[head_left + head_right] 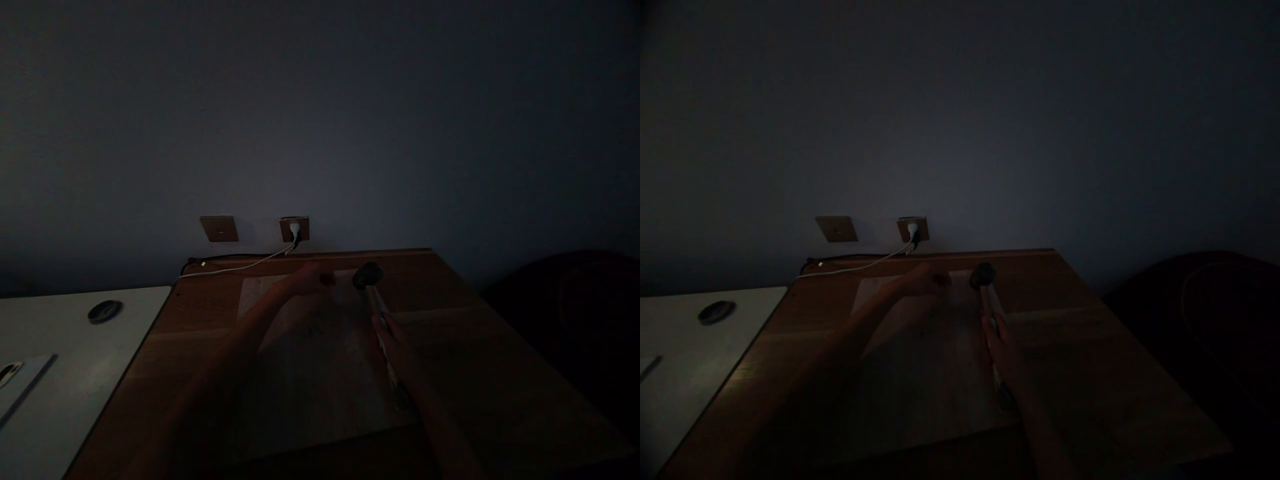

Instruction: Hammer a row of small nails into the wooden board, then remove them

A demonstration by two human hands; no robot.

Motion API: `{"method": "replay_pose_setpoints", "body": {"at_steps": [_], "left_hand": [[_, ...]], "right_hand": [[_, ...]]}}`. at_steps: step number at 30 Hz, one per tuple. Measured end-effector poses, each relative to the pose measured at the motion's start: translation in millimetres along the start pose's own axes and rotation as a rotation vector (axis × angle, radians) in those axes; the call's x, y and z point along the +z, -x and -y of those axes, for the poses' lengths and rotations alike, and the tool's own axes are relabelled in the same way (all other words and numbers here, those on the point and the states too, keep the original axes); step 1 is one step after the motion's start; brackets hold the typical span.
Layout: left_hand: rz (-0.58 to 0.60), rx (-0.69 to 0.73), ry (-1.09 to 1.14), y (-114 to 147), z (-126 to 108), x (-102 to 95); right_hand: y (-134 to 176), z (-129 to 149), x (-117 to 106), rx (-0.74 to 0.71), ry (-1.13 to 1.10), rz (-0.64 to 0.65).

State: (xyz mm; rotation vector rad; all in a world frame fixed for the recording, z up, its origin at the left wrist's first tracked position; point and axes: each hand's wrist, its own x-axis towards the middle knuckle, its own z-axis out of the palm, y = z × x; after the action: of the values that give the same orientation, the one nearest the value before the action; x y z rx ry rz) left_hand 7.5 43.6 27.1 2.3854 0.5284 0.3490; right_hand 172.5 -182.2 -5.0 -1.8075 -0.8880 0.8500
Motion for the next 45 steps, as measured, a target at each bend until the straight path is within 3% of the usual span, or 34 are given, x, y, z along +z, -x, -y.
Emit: {"method": "replay_pose_setpoints", "body": {"at_steps": [3, 6, 9, 21, 29, 34, 39, 45], "left_hand": [[-0.167, -0.062, 0.127, -16.8, 11.3, 20.1], [-0.279, -0.118, 0.123, -18.0, 18.5, 39.5], [-0.279, -0.083, 0.098, -11.8, 19.6, 46.3], [-0.211, -0.015, -0.006, -7.9, 17.3, 41.7], [-0.228, -0.004, 0.024, -9.5, 17.7, 43.2], [-0.237, -0.072, 0.112, -7.4, 12.7, 41.7], [-0.266, -0.142, 0.119, -5.4, 6.3, 37.5], [-0.267, -0.122, 0.154, -6.9, 8.9, 40.2]], "right_hand": [[0.3, 0.4, 1.3, 0.047, -0.061, -0.004], [0.5, -0.1, 1.8, 0.089, -0.093, 0.021], [0.7, -0.5, 1.4, 0.082, -0.087, 0.005], [0.3, 1.5, -0.1, 0.0, -0.02, -0.079], [10.5, 18.7, 0.1, -0.007, 0.005, -0.019], [7.8, 29.6, 8.7, -0.046, 0.035, 0.098], [11.3, 30.3, 20.8, -0.05, 0.063, 0.139], [13.3, 23.5, 24.5, -0.006, 0.01, 0.133]]}}
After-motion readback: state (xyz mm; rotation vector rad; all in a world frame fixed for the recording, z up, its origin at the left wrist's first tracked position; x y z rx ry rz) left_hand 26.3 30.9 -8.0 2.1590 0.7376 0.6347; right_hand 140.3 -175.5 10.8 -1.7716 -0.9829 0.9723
